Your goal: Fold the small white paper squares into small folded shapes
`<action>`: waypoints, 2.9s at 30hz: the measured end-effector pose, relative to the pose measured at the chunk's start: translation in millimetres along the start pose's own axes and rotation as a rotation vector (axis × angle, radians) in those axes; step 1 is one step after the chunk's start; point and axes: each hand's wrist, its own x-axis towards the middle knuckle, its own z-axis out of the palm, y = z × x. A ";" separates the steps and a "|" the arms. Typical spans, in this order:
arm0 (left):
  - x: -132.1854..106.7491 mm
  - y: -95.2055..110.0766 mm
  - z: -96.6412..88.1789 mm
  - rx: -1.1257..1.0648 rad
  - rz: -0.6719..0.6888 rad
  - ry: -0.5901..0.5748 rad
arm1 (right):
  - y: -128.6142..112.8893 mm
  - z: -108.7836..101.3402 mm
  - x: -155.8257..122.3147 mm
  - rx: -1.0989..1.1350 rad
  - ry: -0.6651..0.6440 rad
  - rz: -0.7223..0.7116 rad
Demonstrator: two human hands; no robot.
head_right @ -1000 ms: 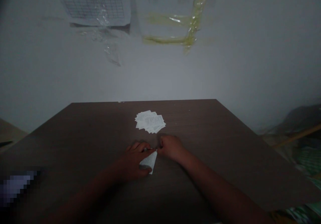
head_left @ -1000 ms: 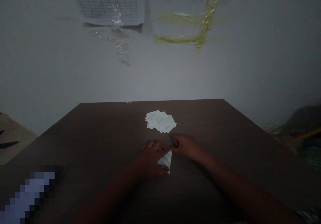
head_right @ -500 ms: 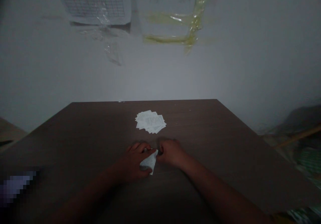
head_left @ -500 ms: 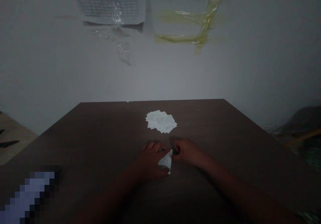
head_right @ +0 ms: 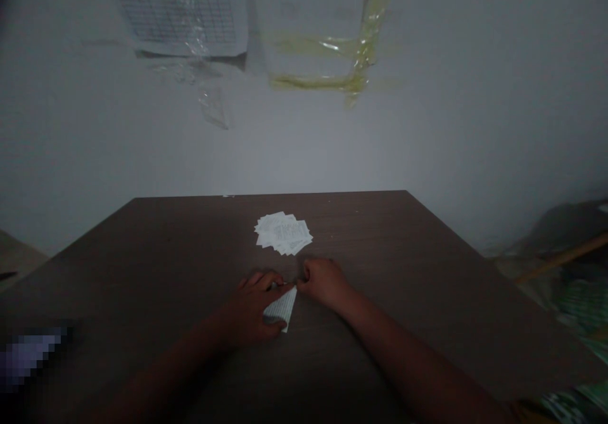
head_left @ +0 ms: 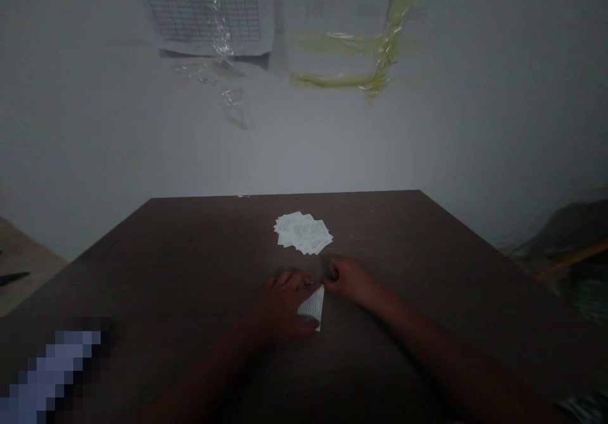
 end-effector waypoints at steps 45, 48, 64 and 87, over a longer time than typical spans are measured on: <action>-5.7 -2.0 -7.3 0.026 0.050 -0.021 | -16.1 1.6 -32.0 -0.019 -0.137 -0.177; -5.6 -3.4 -5.1 0.045 0.052 -0.024 | -17.7 2.2 -38.5 0.031 -0.210 -0.239; -3.0 -1.4 -9.2 -0.008 0.004 -0.055 | -20.5 0.0 -33.9 -0.011 -0.166 -0.156; -2.1 -3.2 -7.3 -0.023 -0.009 -0.044 | -32.6 -10.8 -46.7 -0.096 -0.258 -0.255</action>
